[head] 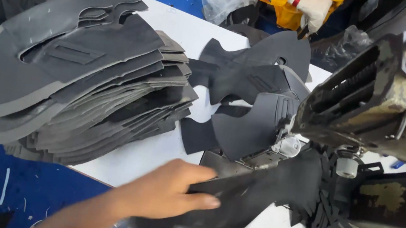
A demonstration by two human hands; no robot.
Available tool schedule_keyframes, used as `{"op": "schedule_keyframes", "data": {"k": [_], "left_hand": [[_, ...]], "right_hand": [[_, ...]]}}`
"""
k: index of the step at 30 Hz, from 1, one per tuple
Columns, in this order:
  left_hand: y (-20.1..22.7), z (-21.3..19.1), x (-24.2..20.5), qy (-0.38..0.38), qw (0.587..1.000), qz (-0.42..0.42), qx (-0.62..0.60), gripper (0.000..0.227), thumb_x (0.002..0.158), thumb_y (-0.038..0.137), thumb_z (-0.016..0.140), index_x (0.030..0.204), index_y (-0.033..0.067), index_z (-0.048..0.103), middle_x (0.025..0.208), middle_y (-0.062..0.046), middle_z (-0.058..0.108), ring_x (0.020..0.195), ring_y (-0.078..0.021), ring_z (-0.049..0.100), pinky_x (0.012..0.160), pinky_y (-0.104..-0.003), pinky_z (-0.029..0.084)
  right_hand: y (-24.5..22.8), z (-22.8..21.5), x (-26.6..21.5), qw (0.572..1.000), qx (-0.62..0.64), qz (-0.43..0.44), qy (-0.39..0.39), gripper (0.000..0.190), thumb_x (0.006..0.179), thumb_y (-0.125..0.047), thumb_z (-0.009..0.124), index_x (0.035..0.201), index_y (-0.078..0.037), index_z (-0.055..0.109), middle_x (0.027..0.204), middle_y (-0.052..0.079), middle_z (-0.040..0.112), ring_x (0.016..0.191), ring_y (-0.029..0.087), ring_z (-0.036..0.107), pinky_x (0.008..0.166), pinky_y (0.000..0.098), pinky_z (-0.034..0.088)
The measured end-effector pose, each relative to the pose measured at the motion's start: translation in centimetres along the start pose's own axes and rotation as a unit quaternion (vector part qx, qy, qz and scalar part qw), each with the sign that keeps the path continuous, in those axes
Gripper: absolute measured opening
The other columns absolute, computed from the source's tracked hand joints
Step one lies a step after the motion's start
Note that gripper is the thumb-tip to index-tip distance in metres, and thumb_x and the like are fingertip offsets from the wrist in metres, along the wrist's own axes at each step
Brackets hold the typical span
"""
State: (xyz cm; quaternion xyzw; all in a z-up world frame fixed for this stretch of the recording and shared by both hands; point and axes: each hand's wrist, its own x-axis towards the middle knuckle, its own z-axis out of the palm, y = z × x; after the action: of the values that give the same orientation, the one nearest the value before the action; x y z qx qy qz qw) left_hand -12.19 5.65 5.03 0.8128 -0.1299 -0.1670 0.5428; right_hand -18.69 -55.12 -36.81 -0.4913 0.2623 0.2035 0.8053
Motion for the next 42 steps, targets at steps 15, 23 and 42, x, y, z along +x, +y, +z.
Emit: {"op": "schedule_keyframes", "data": {"k": [15, 23, 42], "left_hand": [[-3.9, 7.9, 3.9, -0.035, 0.949, -0.001, -0.312, 0.062, 0.095, 0.016, 0.070, 0.150, -0.0020, 0.047, 0.138, -0.010, 0.064, 0.125, -0.0116, 0.058, 0.108, -0.030, 0.047], [-3.6, 8.1, 3.7, -0.046, 0.940, -0.013, -0.337, 0.063, 0.091, 0.016, 0.075, 0.146, -0.0014, 0.049, 0.132, -0.007, 0.067, 0.117, -0.0093, 0.061, 0.103, -0.028, 0.049], [-3.4, 7.6, 4.6, -0.020, 0.934, -0.023, -0.357, 0.048, 0.093, 0.013, 0.072, 0.137, -0.0023, 0.060, 0.118, -0.004, 0.071, 0.104, -0.0075, 0.064, 0.093, -0.027, 0.054]], "right_hand": [[-7.1, 37.2, -14.6, 0.884, -0.347, -0.301, 0.083, 0.035, 0.076, 0.001, 0.082, 0.110, 0.001, 0.074, 0.083, 0.014, 0.079, 0.063, 0.008, 0.067, 0.056, 0.0205, 0.049], [-8.0, 38.6, -15.1, 0.901, -0.365, -0.212, 0.100, 0.035, 0.076, 0.002, 0.081, 0.110, 0.000, 0.075, 0.080, 0.011, 0.080, 0.044, 0.005, 0.055, 0.042, 0.0216, 0.039], [-10.4, 38.9, -14.8, 0.967, -0.204, -0.143, 0.050, 0.031, 0.090, 0.000, 0.066, 0.119, 0.006, 0.073, 0.055, 0.006, 0.052, 0.040, 0.010, 0.042, 0.037, 0.0285, 0.027]]}}
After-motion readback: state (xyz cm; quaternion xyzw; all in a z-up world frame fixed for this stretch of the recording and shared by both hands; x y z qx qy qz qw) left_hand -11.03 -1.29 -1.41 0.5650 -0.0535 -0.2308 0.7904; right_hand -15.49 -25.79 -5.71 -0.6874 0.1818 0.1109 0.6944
